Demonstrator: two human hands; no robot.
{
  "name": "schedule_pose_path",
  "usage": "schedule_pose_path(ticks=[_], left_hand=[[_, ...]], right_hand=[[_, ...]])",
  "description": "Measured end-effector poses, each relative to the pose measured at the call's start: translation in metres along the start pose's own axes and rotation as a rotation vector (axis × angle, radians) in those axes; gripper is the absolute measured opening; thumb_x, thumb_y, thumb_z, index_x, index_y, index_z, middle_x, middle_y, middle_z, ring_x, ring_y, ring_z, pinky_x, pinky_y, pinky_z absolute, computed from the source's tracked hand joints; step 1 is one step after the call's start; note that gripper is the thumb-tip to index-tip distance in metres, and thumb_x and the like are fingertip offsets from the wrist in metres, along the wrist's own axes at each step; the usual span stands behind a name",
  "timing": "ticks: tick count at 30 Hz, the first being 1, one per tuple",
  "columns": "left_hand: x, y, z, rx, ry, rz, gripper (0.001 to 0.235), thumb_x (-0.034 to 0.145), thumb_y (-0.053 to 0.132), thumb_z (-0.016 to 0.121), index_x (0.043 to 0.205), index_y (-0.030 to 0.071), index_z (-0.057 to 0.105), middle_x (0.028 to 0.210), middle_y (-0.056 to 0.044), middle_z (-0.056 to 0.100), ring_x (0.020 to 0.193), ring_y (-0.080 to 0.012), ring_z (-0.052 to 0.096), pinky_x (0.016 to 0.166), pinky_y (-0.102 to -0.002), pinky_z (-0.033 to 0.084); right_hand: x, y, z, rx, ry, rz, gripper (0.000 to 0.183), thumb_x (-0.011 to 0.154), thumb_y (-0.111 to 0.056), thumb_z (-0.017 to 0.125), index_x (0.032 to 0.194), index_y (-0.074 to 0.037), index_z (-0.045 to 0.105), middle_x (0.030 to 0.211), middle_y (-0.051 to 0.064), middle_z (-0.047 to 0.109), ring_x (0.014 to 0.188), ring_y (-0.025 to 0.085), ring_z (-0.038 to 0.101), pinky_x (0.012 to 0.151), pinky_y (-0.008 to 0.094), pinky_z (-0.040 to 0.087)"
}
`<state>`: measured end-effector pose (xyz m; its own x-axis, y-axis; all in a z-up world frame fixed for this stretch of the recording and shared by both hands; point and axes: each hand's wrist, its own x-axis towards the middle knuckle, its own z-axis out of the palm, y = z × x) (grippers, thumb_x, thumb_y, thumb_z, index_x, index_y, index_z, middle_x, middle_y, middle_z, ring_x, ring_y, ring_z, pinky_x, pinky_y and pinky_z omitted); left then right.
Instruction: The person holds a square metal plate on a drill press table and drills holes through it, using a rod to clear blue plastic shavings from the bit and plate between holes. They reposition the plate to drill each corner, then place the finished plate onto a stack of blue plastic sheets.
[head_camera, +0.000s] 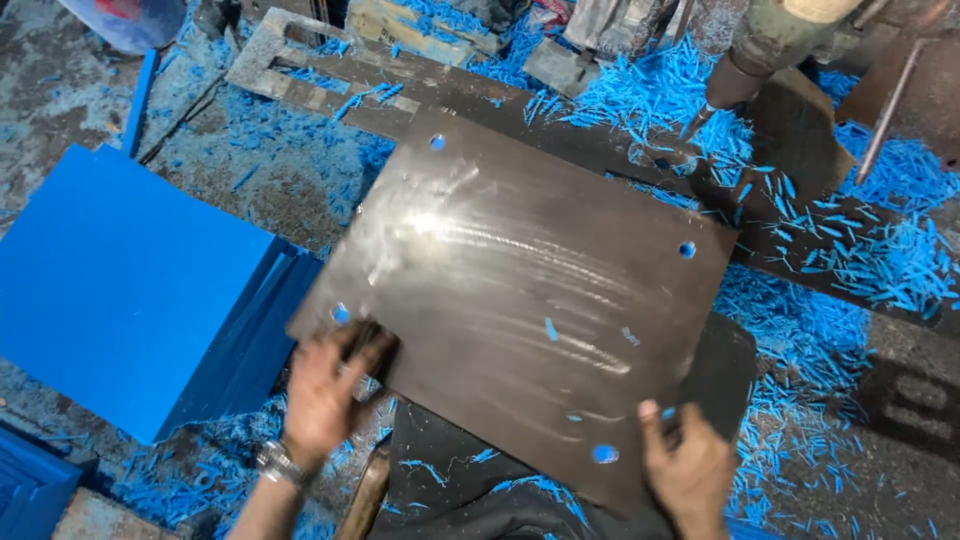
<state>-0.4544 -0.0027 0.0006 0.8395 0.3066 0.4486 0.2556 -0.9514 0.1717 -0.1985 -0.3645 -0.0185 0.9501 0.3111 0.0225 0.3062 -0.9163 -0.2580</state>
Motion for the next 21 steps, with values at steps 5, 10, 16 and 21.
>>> schedule_pose_path(ticks=[5,10,16,21], left_hand=[[0.008,-0.073,-0.003,0.084,0.128,-0.403,0.075,0.073,0.021,0.087,0.142,0.006,0.061,0.14,-0.021,0.058,0.124,-0.0374,0.053,0.099,-0.05,0.047],[0.035,-0.08,0.006,-0.56,0.259,-1.101,0.045,0.106,0.032,0.059,0.139,0.001,0.054,0.128,-0.017,0.063,0.112,-0.0272,0.063,0.093,-0.041,0.051],[0.055,-0.079,0.032,-0.766,0.128,-1.207,0.062,0.1,0.044,0.059,0.142,-0.001,0.05,0.128,-0.018,0.063,0.103,-0.0243,0.062,0.083,-0.035,0.05],[0.067,-0.073,0.042,-0.817,0.155,-1.215,0.062,0.1,0.042,0.059,0.141,-0.003,0.048,0.133,-0.02,0.063,0.111,-0.026,0.064,0.093,-0.036,0.052]], right_hand=[[-0.065,-0.037,0.039,0.423,-0.468,-0.145,0.054,0.081,-0.06,0.064,0.118,-0.02,0.067,0.087,-0.002,0.082,0.061,0.015,0.075,0.059,0.031,0.058],[-0.03,-0.077,-0.01,0.63,-0.146,-0.835,0.012,0.083,-0.021,0.077,0.089,-0.012,0.072,0.088,0.006,0.071,0.069,0.021,0.067,0.063,0.033,0.056],[0.044,-0.056,-0.027,0.171,0.153,-0.615,0.038,0.088,-0.04,0.07,0.111,-0.01,0.069,0.11,0.01,0.061,0.096,0.028,0.059,0.083,0.042,0.048],[0.066,-0.045,-0.037,-0.021,0.132,-0.651,0.045,0.087,-0.052,0.069,0.117,-0.018,0.072,0.118,0.007,0.061,0.103,0.025,0.059,0.089,0.042,0.045]])
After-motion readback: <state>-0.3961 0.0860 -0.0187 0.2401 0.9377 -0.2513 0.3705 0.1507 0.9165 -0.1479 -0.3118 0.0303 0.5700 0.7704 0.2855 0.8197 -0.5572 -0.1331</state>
